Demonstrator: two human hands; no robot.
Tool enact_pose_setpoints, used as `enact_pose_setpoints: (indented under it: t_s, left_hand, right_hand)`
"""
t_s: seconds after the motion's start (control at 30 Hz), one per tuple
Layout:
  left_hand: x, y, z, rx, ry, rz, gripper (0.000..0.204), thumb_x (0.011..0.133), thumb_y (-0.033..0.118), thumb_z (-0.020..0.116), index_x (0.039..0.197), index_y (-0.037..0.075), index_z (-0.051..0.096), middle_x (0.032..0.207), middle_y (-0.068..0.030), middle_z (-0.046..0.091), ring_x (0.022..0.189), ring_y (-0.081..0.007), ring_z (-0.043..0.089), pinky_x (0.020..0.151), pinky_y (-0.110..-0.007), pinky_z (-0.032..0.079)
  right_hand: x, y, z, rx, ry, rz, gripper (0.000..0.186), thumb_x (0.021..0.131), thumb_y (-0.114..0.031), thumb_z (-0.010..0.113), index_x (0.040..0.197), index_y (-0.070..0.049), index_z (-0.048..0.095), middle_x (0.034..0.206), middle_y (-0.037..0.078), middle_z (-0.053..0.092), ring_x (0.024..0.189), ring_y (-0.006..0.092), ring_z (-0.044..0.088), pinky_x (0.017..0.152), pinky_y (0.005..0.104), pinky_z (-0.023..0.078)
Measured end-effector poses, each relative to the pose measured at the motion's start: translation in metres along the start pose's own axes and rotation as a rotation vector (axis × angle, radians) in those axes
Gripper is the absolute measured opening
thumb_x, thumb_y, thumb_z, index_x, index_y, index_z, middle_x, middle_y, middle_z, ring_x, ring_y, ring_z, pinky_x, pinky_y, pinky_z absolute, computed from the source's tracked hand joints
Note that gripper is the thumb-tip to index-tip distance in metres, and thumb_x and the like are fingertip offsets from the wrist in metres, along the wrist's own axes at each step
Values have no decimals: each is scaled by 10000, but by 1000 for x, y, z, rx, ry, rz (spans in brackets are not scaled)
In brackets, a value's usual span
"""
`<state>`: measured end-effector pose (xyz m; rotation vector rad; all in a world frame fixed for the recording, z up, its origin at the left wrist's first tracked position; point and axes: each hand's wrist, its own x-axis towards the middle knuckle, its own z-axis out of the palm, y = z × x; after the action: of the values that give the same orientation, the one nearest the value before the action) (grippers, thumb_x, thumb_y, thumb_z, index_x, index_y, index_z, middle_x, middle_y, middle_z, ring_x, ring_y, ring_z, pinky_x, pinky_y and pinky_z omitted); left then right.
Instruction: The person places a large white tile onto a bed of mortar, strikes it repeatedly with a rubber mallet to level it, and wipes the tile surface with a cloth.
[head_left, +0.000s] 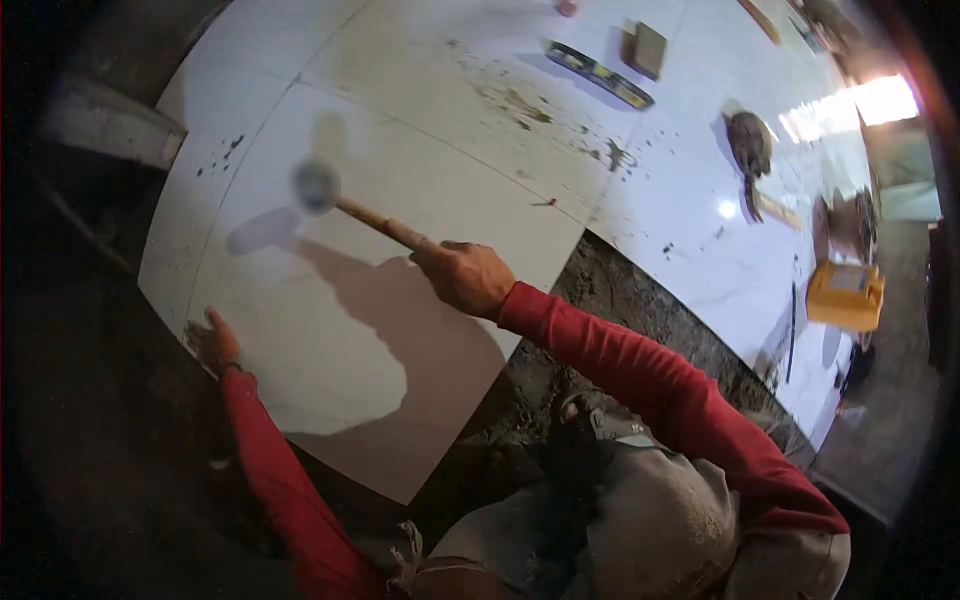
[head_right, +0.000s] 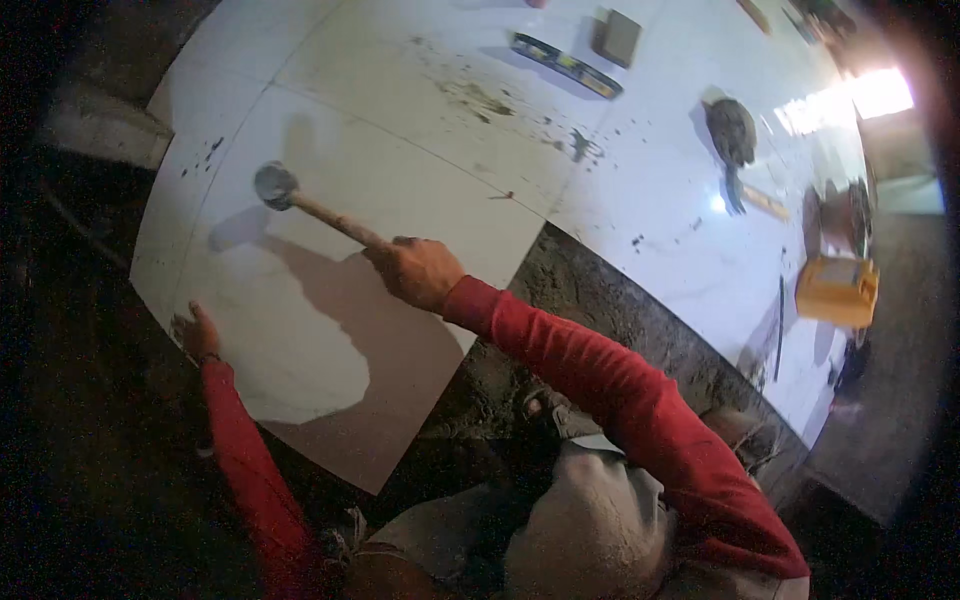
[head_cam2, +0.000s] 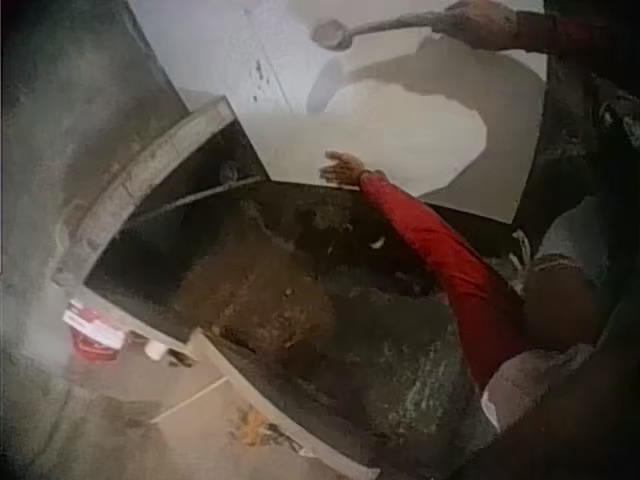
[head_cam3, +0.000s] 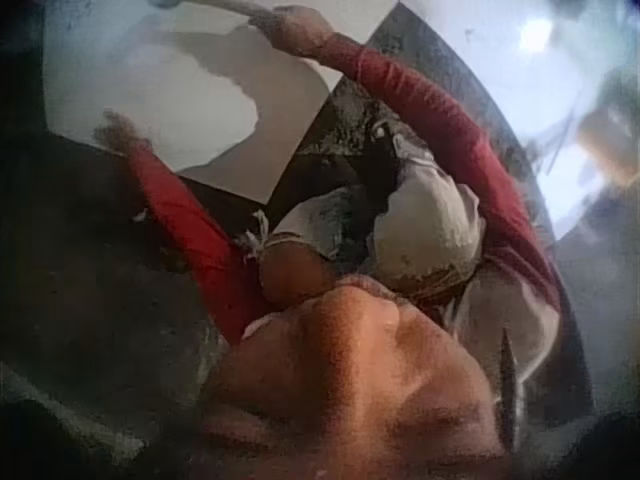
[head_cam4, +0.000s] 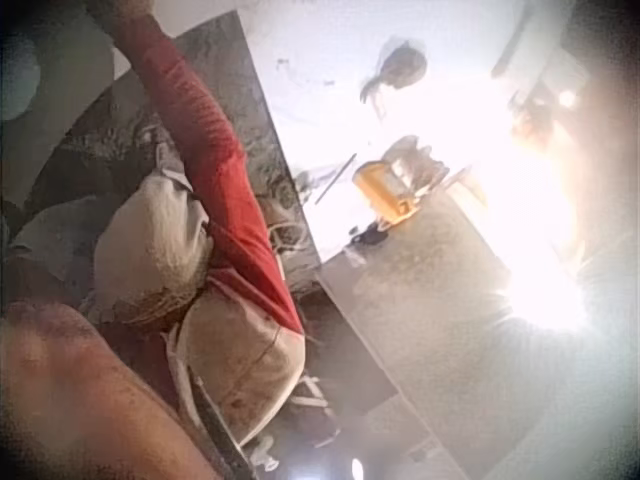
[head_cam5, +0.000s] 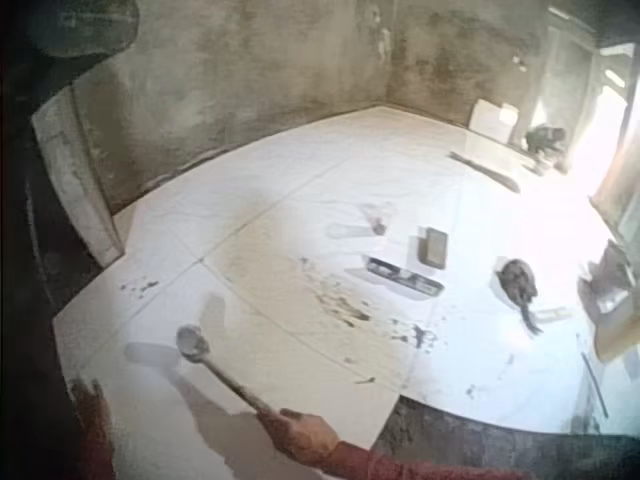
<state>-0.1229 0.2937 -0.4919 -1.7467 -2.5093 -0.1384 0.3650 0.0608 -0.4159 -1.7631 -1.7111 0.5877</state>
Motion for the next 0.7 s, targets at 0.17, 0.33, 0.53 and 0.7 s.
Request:
enact_pose_setpoints:
  t_s: [0.17,0.33,0.53,0.7]
  left_hand:
    - [-62,58,-23,-30,25,172,810,976,664,269,1560,105,220,1617,-162,203,1476,-406,199,1164,-585,182]
    - [-146,135,-41,-53,42,430,744,994,592,314,1557,111,235,1617,-159,212,1466,-426,211,1161,-600,163]
    - [-234,198,-63,-107,67,605,735,998,549,377,1555,93,225,1619,-165,200,1467,-433,196,1167,-593,159]
    - [-292,213,-58,-205,81,787,742,999,527,399,1566,94,197,1626,-151,186,1484,-421,152,1170,-599,144]
  right_hand:
    - [-8,4,-5,-45,-132,63,550,933,-197,590,1457,-234,427,766,152,668,611,364,636,526,457,512]
    - [-26,1,-13,30,52,14,337,920,-212,580,1255,-181,599,763,150,654,620,369,643,534,482,512]
    - [-38,-3,-36,24,28,99,276,959,-282,554,1195,-159,628,739,176,665,629,375,657,549,488,522]
    - [-55,11,-57,173,-70,248,413,971,-288,563,1358,-149,523,691,221,644,654,435,637,606,520,509]
